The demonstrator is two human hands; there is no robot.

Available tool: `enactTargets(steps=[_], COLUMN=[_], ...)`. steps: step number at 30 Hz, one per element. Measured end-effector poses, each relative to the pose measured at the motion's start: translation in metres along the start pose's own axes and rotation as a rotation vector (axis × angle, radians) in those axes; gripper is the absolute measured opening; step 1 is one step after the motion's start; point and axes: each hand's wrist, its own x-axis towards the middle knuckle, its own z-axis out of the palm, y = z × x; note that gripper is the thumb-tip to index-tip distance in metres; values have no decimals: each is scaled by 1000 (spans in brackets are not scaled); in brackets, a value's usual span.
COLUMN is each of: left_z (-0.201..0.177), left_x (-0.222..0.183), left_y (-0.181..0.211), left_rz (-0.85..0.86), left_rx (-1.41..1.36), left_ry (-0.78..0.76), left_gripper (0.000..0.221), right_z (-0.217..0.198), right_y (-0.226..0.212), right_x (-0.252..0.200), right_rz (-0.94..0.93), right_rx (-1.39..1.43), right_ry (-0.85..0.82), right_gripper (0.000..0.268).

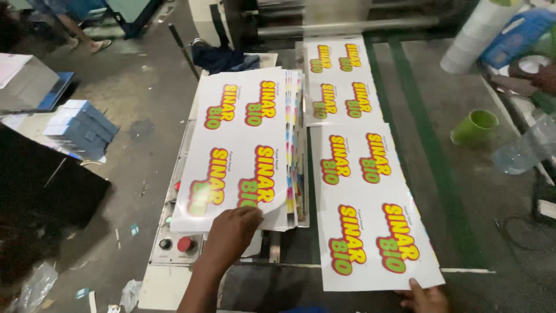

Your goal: The person collects printed sticker sheets from a conveyor belt and stacks them by hand. The sheets feature colorful 'SINAR BIO' branding. The person aligns the sheets and places them into a growing pile on the machine's output table.

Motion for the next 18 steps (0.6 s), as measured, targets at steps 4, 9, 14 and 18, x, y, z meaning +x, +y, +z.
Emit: enactTargets(steps=[4,9,14,18], left_z=[-1,0,-2,-6], left_x=[-1,-7,-8,-7], left_y=[6,7,11,18], left_rz=[-142,-184,-154,-207], left_rx=[14,19,4,-40], left_ry=[101,218,306,291], left_gripper=[17,17,17,14], right_z=[64,103,125,142], right_y=[-94,-144,-161,-192], right_x=[-26,-37,-11,-10], right_rz=[-3,19,-92,-100], right_rx=[-15,-93,-35,-16], right_ry=[76,106,-27,-46], right_gripper=[40,32,31,31])
